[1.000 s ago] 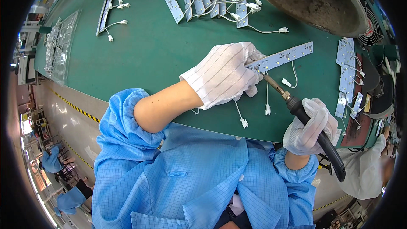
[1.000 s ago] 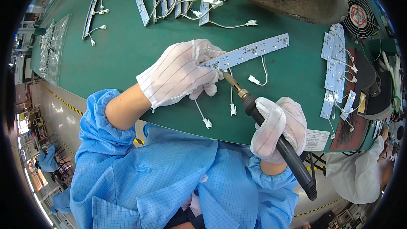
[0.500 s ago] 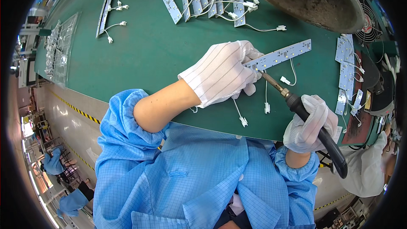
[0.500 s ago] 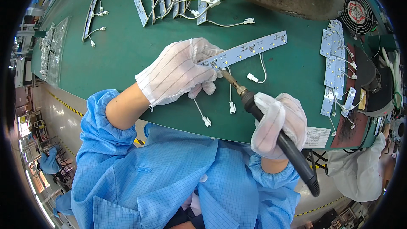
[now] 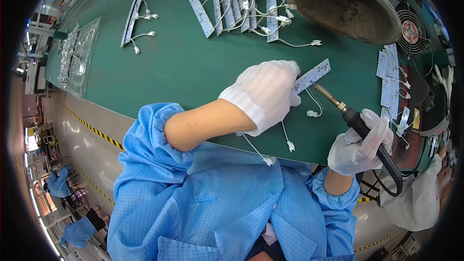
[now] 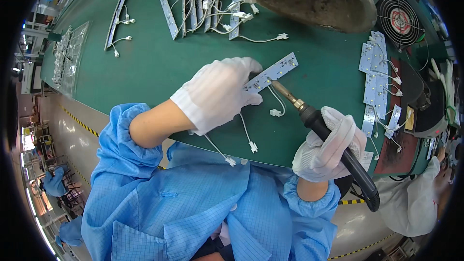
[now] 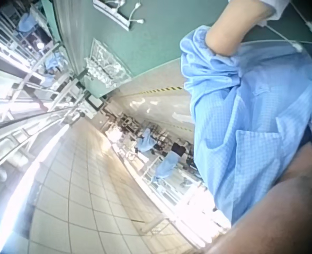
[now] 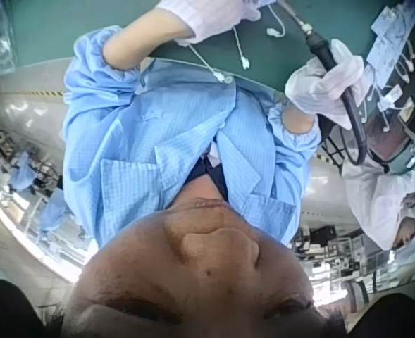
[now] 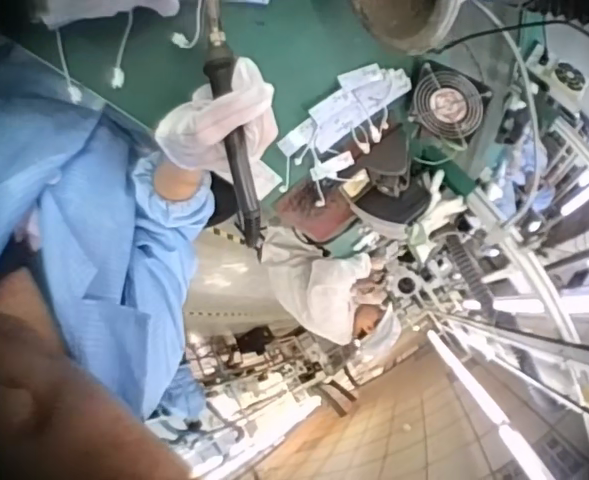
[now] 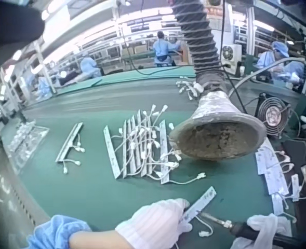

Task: Soldering electrical components onto long circuit board strips at an assembly station.

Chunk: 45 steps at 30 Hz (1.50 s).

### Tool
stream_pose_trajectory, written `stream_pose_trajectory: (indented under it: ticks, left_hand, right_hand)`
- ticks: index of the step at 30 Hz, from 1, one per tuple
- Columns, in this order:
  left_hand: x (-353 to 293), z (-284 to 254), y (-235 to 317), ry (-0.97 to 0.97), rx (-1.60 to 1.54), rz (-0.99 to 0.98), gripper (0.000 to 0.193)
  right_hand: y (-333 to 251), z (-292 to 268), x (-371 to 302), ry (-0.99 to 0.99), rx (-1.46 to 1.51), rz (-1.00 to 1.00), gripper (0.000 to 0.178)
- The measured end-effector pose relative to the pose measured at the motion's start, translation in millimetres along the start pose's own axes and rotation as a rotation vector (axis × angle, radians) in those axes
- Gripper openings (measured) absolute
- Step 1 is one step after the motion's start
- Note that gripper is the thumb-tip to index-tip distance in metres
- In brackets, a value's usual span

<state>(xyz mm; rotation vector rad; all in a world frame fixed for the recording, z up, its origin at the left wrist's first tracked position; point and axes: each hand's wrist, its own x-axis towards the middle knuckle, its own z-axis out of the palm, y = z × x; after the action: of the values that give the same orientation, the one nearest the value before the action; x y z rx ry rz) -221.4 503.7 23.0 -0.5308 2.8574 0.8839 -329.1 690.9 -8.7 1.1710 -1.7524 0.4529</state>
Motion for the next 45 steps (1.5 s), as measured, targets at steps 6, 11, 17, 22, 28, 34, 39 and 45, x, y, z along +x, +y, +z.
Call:
stream_pose_trajectory:
  ticks: [6,11,17,22,28,34,39,45]
  left_hand:
    - [0.9,4.6,-17.6,0.07,-0.163,0.185,0.03]
    - [1.5,8.3,-18.4,0.047,-0.169,0.126,0.026]
    - [1.8,4.7,-16.0,0.041,-0.191,0.132,0.028]
    - [2.3,6.3,-17.6,0.057,-0.2,0.12,0.027]
    - [0.8,9.5,-20.7,0.111,-0.137,0.209,0.025]
    - [2.6,8.8,-20.1,0.055,-0.129,0.142,0.025]
    - [2.4,6.3,-20.4,0.071,-0.146,0.167,0.028]
    - [4.5,2.5,-24.6,0.04,-0.175,0.138,0.036]
  right_hand:
    - [-5.5,-5.9,-8.5,-0.08,0.191,0.002,0.029]
    - [-4.7,-2.5,-14.2,-0.08,0.312,-0.044,0.035]
    - [-4.6,-4.1,-16.5,-0.127,0.352,-0.033,0.036]
    - [-6.8,-3.3,-15.5,-0.068,0.253,0.0,0.03]
    - [-8.0,-4.5,-13.5,-0.077,0.233,0.0,0.032]
    - [-6.3,-3.6,-13.3,-0.132,0.409,-0.026,0.041]
    - [-5.2,-7.6,-12.2,-0.187,0.32,0.014,0.039]
    - [-4.3,-7.5,-12.2,-0.167,0.23,0.026,0.033]
